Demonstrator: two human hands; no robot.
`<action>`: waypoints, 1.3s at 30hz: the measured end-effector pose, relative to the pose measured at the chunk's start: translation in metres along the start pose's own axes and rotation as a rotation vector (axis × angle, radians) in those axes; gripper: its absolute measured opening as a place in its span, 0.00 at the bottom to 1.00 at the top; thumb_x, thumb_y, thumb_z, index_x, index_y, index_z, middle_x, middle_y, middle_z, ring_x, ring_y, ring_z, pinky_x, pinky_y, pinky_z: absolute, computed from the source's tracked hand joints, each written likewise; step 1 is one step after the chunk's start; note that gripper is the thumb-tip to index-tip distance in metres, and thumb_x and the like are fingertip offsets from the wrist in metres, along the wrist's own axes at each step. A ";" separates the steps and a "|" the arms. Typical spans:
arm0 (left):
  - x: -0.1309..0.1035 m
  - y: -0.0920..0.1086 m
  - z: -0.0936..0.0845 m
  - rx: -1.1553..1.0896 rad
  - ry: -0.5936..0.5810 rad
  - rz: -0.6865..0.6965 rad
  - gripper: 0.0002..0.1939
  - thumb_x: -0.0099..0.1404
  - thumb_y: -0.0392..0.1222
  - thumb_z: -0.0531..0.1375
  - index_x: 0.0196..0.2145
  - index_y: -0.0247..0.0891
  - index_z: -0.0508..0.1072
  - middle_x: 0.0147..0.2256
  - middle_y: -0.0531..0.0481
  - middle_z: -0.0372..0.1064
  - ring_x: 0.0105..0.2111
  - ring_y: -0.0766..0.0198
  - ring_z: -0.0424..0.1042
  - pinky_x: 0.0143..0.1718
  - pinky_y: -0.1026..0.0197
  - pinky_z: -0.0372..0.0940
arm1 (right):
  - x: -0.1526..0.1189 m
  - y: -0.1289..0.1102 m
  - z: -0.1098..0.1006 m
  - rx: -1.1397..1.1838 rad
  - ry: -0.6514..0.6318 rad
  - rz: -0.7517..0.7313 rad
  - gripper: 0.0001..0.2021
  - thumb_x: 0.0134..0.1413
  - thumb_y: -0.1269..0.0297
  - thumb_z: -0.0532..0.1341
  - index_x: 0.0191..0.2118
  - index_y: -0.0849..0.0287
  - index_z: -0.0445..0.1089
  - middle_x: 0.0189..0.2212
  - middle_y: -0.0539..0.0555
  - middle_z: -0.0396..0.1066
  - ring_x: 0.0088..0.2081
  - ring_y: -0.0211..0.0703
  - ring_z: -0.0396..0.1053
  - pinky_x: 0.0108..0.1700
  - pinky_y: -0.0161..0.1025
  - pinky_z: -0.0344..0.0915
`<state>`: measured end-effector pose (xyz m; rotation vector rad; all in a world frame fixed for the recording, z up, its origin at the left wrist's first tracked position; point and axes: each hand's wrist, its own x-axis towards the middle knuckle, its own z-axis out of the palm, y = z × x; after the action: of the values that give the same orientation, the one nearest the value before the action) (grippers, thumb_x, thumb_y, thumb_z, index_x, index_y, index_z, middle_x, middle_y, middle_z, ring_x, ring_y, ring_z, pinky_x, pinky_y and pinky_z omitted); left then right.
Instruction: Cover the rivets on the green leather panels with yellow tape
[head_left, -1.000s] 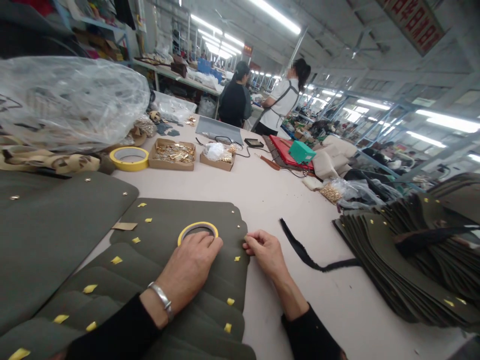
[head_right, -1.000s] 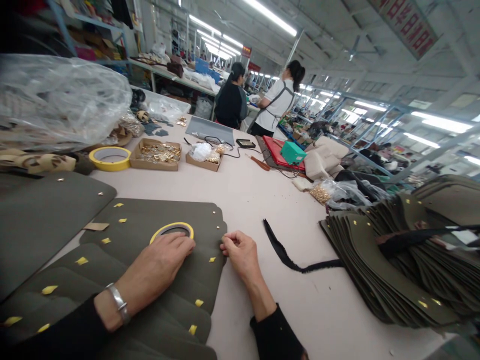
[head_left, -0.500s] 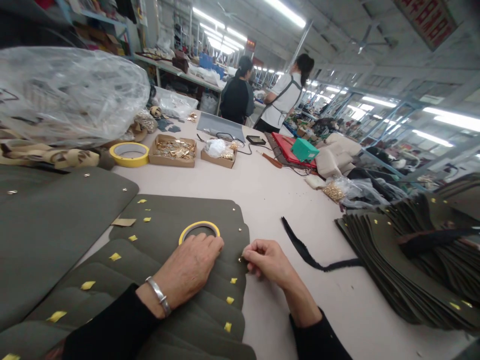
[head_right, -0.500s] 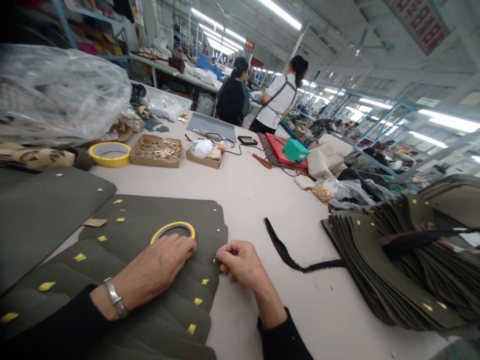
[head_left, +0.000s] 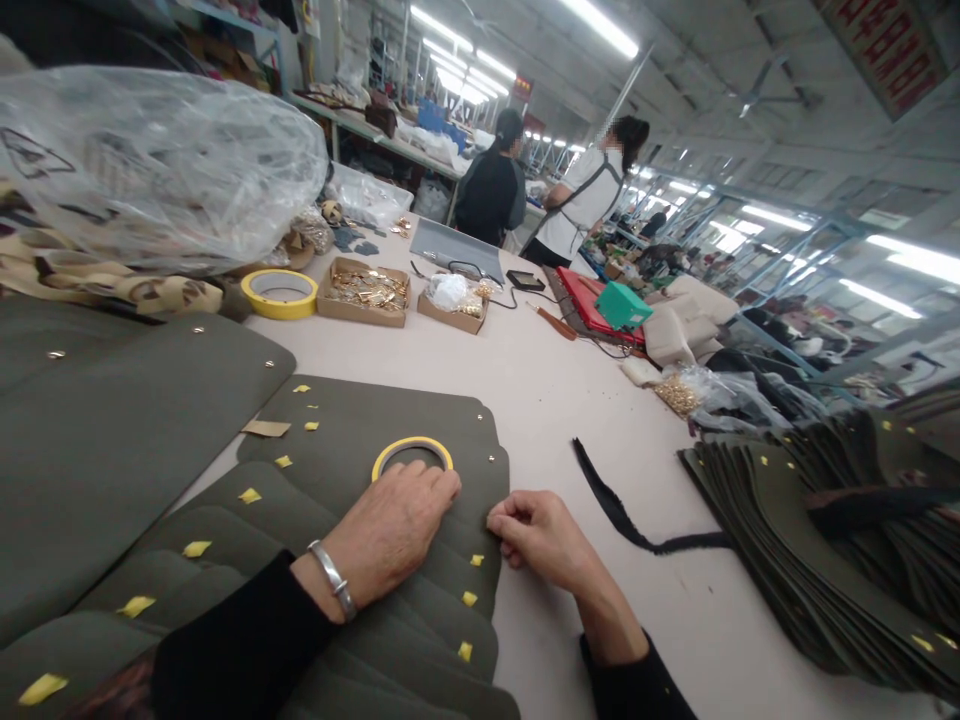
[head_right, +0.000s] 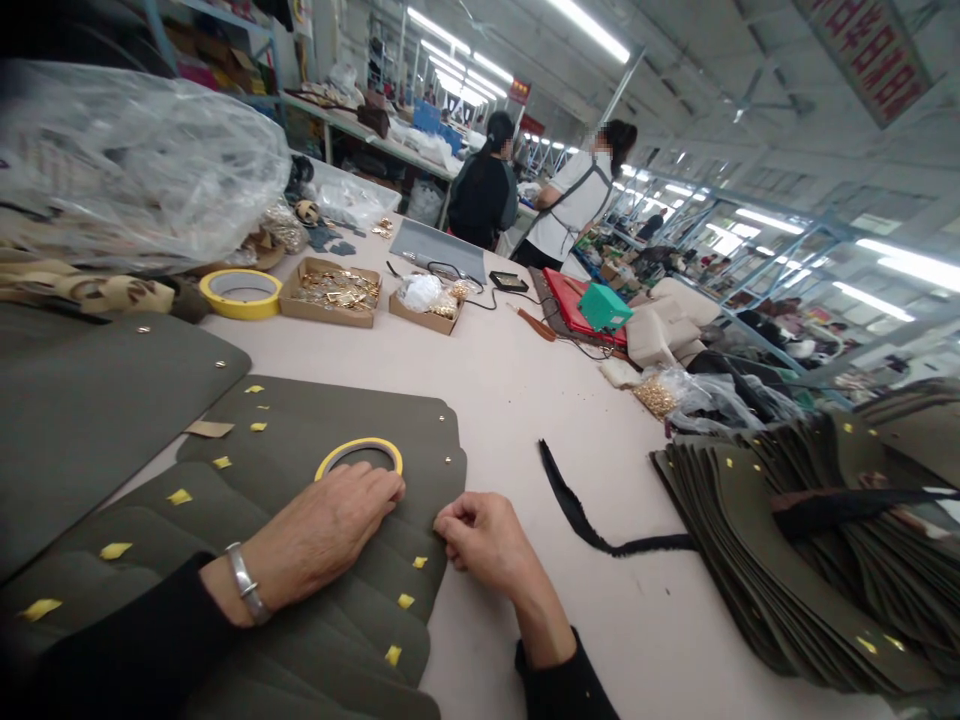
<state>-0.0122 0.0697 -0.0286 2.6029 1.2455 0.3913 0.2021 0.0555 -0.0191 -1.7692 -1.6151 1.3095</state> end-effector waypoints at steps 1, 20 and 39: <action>0.000 0.000 -0.001 -0.002 -0.003 0.000 0.09 0.70 0.34 0.48 0.39 0.40 0.67 0.35 0.48 0.67 0.36 0.56 0.64 0.39 0.53 0.59 | 0.000 0.001 0.000 0.055 -0.026 0.043 0.06 0.50 0.65 0.58 0.27 0.61 0.70 0.16 0.46 0.66 0.19 0.35 0.64 0.21 0.31 0.61; 0.001 0.001 -0.009 -0.077 0.059 0.040 0.10 0.72 0.35 0.46 0.38 0.39 0.66 0.35 0.49 0.68 0.36 0.58 0.64 0.38 0.56 0.60 | -0.014 0.000 -0.009 -0.512 0.211 -0.511 0.06 0.61 0.70 0.56 0.37 0.58 0.70 0.28 0.52 0.72 0.29 0.39 0.69 0.33 0.34 0.64; -0.003 -0.002 -0.009 -0.264 0.321 0.111 0.11 0.71 0.34 0.48 0.44 0.41 0.69 0.37 0.50 0.75 0.37 0.64 0.75 0.38 0.62 0.68 | -0.002 -0.027 0.001 -0.686 -0.024 -0.321 0.13 0.44 0.78 0.56 0.16 0.59 0.70 0.15 0.49 0.70 0.19 0.35 0.62 0.23 0.33 0.49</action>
<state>-0.0189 0.0696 -0.0212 2.4505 1.0527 0.9576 0.1869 0.0596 0.0025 -1.7156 -2.4360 0.6653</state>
